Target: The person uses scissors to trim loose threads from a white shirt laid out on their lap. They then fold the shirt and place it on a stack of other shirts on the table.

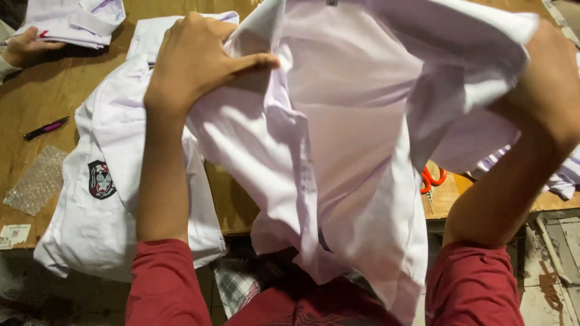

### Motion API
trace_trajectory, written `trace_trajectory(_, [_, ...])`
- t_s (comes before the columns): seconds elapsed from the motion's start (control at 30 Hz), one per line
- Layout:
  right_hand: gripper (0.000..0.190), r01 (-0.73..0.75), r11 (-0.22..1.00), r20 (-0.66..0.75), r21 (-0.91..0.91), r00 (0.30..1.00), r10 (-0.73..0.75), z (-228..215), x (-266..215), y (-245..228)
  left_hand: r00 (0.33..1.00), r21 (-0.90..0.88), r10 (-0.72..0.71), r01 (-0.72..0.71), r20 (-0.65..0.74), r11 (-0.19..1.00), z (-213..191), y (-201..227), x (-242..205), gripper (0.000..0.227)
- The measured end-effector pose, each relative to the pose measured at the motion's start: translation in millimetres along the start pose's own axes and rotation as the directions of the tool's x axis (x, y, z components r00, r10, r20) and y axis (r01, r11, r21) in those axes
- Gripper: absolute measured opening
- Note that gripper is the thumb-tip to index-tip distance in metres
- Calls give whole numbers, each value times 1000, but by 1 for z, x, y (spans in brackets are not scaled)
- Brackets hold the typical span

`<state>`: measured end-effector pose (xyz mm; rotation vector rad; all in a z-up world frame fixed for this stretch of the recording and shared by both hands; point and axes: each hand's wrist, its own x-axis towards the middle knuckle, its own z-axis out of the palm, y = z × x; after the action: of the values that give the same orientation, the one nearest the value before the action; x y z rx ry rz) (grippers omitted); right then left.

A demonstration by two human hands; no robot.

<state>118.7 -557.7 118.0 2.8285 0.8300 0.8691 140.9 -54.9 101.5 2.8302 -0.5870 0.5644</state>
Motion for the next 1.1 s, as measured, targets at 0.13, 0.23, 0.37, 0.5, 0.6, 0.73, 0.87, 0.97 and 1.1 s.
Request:
trace_trajectory(0.13, [24, -212, 906, 213, -367, 929, 304, 113, 76, -31, 988, 213, -79, 106, -131, 971, 84, -27, 47, 97])
trace_trajectory(0.23, [21, -299, 923, 236, -241, 905, 355, 183, 122, -61, 966, 144, -129, 163, -224, 976, 154, -43, 66, 98])
trace_trajectory(0.37, [32, -453, 875, 423, -171, 768, 480, 295, 135, -94, 983, 136, -134, 151, -126, 979, 243, -66, 70, 84])
trace_trajectory(0.5, [36, -409, 912, 242, 10, 886, 395, 327, 109, -131, 983, 167, -183, 181, -5, 969, 294, -71, 47, 82])
trace_trajectory(0.6, [25, -423, 896, 147, -133, 886, 440, 354, 90, -132, 982, 111, -185, 190, -48, 976, 307, -77, 32, 81])
trace_trajectory(0.73, [30, -527, 810, 171, -258, 800, 575, 362, 84, -122, 969, 172, -86, 127, -231, 977, 315, -82, 24, 69])
trace_trajectory(0.87, [28, -508, 807, 130, -302, 817, 562, 339, 84, -115, 955, 160, -37, 87, -294, 983, 276, -49, 21, 58])
trace_trajectory(0.97, [30, -471, 824, 162, -315, 829, 536, 346, 71, -118, 952, 179, 12, 45, -306, 983, 267, -3, 18, 38])
trace_trajectory(1.1, [38, -430, 903, 264, -4, 870, 416, 313, 28, -123, 999, -488, -22, 3, -34, 873, 296, 62, 15, 31])
